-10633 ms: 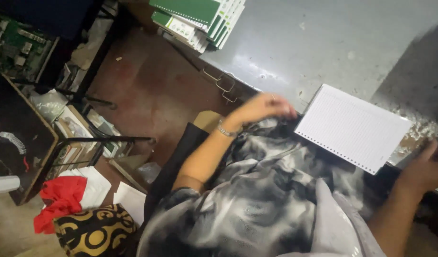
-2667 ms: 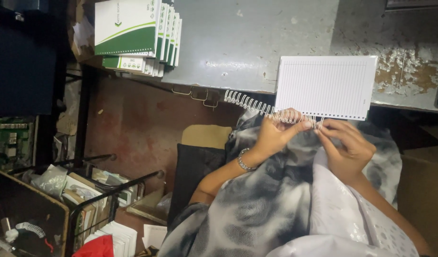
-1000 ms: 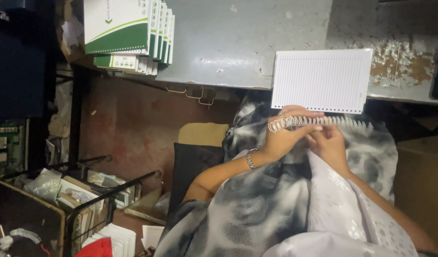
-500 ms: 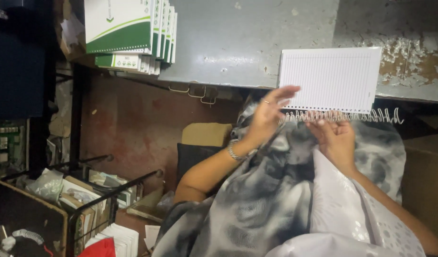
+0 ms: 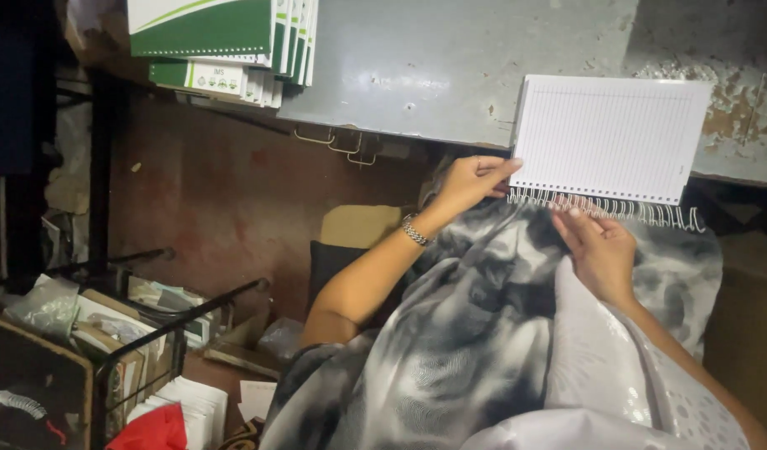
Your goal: Manually threading a spiral binding coil through the holes of a notebook to assemble it.
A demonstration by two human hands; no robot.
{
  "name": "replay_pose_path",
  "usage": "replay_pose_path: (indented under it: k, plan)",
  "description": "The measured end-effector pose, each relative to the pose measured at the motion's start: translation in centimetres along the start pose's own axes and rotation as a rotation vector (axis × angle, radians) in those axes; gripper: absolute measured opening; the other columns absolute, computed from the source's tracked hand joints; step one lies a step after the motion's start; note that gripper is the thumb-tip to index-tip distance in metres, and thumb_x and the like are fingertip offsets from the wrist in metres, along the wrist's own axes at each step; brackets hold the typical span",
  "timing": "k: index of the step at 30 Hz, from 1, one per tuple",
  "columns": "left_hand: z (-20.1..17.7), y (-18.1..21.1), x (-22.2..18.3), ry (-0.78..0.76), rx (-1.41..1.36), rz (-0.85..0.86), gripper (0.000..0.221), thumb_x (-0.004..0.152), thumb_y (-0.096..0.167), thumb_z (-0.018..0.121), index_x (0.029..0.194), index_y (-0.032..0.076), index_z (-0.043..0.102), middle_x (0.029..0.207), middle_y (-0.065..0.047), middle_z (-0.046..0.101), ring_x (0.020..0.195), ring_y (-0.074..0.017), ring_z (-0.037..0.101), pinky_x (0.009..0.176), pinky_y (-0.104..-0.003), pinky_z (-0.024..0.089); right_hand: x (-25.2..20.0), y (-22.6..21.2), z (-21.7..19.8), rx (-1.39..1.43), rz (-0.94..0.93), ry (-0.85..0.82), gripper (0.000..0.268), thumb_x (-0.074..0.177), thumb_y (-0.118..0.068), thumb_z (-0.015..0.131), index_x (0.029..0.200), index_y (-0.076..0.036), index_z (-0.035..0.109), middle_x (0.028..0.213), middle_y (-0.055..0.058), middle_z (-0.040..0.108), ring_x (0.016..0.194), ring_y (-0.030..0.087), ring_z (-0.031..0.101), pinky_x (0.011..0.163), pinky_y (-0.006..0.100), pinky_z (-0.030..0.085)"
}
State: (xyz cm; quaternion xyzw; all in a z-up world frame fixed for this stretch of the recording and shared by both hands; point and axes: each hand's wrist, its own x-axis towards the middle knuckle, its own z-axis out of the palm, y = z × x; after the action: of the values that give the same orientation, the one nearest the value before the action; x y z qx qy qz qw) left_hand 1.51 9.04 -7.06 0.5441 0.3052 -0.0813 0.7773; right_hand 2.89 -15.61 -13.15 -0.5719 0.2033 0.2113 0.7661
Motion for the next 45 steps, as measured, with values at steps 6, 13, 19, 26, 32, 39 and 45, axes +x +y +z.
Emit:
replay_pose_path:
  k: [6,13,19,26,32,39,45]
  plan:
    - [0.2,-0.9,1.2,0.024,-0.049,-0.001,0.064,0.077,0.021,0.089,0.12,-0.018,0.062,0.103,-0.032,0.07,0.082,-0.0315,0.075,0.069,-0.035,0.067,-1.0,-1.6,1.5,-0.021,0.035,0.028,0.029,0.099,-0.003,0.074,0.118,0.01,0.056,0.109,0.02,0.074,0.106,0.03,0.077,0.104,0.046,0.064]
    - [-0.1,-2.0,1.5,0.013,-0.083,0.021,0.062,0.077,0.019,0.09,0.118,-0.018,0.063,0.099,-0.033,0.07,0.08,-0.0325,0.075,0.067,-0.035,0.067,0.1,-1.0,0.6,-0.03,0.051,0.041,0.028,0.1,-0.006,0.076,0.116,0.01,0.058,0.108,0.018,0.074,0.103,0.027,0.079,0.103,0.044,0.065]
    - [0.4,0.9,0.1,0.014,0.143,-0.05,0.073,0.072,0.037,0.079,0.126,-0.01,0.064,0.109,-0.022,0.075,0.08,-0.0209,0.076,0.073,-0.026,0.067,-1.3,-3.5,2.3,-0.064,0.067,0.015,0.016,0.097,-0.01,0.071,0.11,-0.001,0.07,0.108,0.009,0.075,0.105,0.015,0.075,0.105,0.028,0.064]
    - [0.0,2.1,-1.4,0.003,0.152,-0.087,0.072,0.069,0.039,0.08,0.125,-0.002,0.06,0.119,-0.02,0.071,0.09,-0.0214,0.074,0.075,-0.029,0.065,-1.6,-4.0,2.7,-0.123,0.035,0.063,0.014,0.094,-0.007,0.075,0.104,-0.001,0.069,0.1,0.009,0.074,0.1,0.017,0.075,0.102,0.03,0.067]
    - [0.5,1.2,-3.6,0.12,0.395,0.13,0.035,0.074,0.037,0.083,0.099,0.015,0.071,0.115,-0.001,0.076,0.093,-0.0178,0.078,0.079,-0.022,0.061,-1.9,-4.2,2.5,-0.16,0.023,0.057,0.013,0.095,-0.007,0.074,0.104,-0.002,0.068,0.102,0.012,0.075,0.102,0.02,0.077,0.101,0.031,0.067]
    - [1.0,-0.9,-3.9,0.147,0.45,0.302,0.016,0.084,0.031,0.078,0.094,0.018,0.079,0.124,-0.004,0.072,0.097,-0.014,0.071,0.092,-0.026,0.058,-2.8,-5.1,3.4,-0.178,-0.019,0.055,0.01,0.096,-0.004,0.074,0.098,0.001,0.066,0.095,0.012,0.073,0.102,0.022,0.078,0.102,0.03,0.068]
    - [1.2,-1.6,-3.6,0.138,0.406,0.25,0.023,0.085,0.031,0.077,0.098,0.012,0.08,0.124,-0.01,0.072,0.101,-0.0153,0.073,0.093,-0.024,0.059,-2.3,-4.6,2.7,-0.127,0.002,0.027,0.017,0.094,-0.004,0.075,0.089,-0.004,0.058,0.101,0.02,0.073,0.104,0.028,0.078,0.103,0.038,0.068]
